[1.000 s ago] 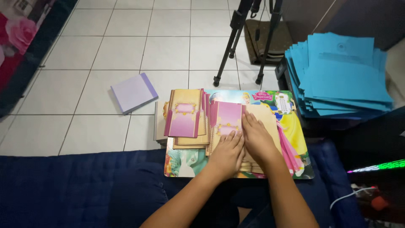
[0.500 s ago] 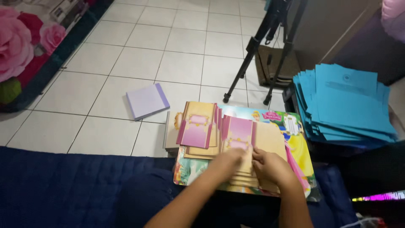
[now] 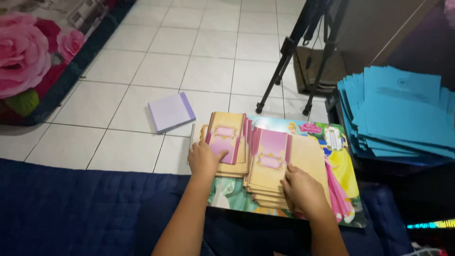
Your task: The person sits on a mat and repeatedly picks up small pink and yellow books from a stack, aligns them, and places them back onto the stack. The person handles the books one by one, occasionally adjusting the pile to keep it even.
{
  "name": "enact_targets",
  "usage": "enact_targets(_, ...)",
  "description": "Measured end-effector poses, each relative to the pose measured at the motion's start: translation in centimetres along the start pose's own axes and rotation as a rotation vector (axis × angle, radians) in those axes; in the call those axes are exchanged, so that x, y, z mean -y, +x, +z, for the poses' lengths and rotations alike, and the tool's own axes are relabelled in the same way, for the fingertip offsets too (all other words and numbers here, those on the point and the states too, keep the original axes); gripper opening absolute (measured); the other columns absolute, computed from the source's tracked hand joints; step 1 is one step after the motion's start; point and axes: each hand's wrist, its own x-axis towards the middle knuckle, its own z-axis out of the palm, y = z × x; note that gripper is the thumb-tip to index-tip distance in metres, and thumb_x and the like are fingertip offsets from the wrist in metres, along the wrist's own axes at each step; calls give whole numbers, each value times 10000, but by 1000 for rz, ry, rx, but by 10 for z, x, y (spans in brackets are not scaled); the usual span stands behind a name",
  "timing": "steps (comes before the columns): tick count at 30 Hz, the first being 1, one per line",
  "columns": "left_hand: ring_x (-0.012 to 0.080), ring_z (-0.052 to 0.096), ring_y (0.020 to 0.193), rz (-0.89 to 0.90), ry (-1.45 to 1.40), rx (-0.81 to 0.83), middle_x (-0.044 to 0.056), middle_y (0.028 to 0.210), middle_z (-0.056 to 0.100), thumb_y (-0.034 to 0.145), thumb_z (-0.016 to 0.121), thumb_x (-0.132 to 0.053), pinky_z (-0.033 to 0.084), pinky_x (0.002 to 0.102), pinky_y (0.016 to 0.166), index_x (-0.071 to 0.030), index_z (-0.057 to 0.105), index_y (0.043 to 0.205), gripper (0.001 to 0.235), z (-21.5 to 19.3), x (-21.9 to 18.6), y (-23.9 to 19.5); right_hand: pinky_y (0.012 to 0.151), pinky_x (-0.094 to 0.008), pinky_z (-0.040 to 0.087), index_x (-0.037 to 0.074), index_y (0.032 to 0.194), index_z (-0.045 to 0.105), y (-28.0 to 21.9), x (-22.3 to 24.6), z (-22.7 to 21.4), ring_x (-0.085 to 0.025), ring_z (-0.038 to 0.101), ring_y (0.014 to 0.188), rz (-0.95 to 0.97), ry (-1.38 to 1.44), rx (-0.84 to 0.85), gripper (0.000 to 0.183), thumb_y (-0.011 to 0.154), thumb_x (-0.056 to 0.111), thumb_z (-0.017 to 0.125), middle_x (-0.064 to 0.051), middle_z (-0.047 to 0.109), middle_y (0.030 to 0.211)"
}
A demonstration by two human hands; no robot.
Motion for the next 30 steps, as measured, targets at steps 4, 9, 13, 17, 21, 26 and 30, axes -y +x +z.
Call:
enact_targets(4,331,653,1044,38,77,-66,122,1101,678,708,828,-716,518,446,908,-72,668,1136,790,-7,-8,-8,1043,-396,509,119,1330,626,1,3,-8,-171,527,1369,24,-18,61,466,976,403,517,25,473,1568)
enact_targets(9,316,670,1057,54,114,-99,90,1134,698,647,878,-691,494,476,882,-120,572,1221,865,-6,-14,-13,1086,-379,468,120,1349,613,2,2,-6,-160,446,1449,23,-31,99,481,983,412,507,-8,408,1616)
enact_targets(13,302,567,1234,139,11,-175,38,1616,398,804,821,-314,454,472,957,-138,484,1461,758,-25,-17,-21,1086,-372,472,143,1324,639,-3,13,-19,-136,411,1475,63,-27,135,459,992,421,487,34,378,1637)
enact_targets(17,407,663,990,226,-383,-141,164,1133,703,888,686,-81,510,505,859,-59,517,1395,534,-43,-10,-23,1053,-377,497,155,1292,662,-5,15,-24,-133,442,1454,81,7,144,439,986,420,491,42,410,1621)
enact_targets(21,368,708,887,1,-536,44,150,953,749,926,717,-202,522,480,743,-137,564,1043,202,-60,-10,-20,1025,-392,501,179,1300,655,0,4,-13,-149,493,1413,47,4,103,419,977,393,495,54,467,1583)
enact_targets(26,421,644,975,58,-270,-66,161,1035,724,959,613,-238,496,546,797,-129,591,1151,221,-44,-1,-14,1027,-389,505,211,1317,655,-10,13,-29,-120,444,1461,89,60,126,424,980,409,488,95,440,1604)
enact_targets(30,377,581,1163,485,-360,-584,180,1279,644,945,588,-78,466,494,1013,-14,647,1255,322,-61,-13,-28,1014,-378,505,181,1302,655,-17,22,-43,-121,436,1467,86,125,153,410,991,383,479,91,440,1607)
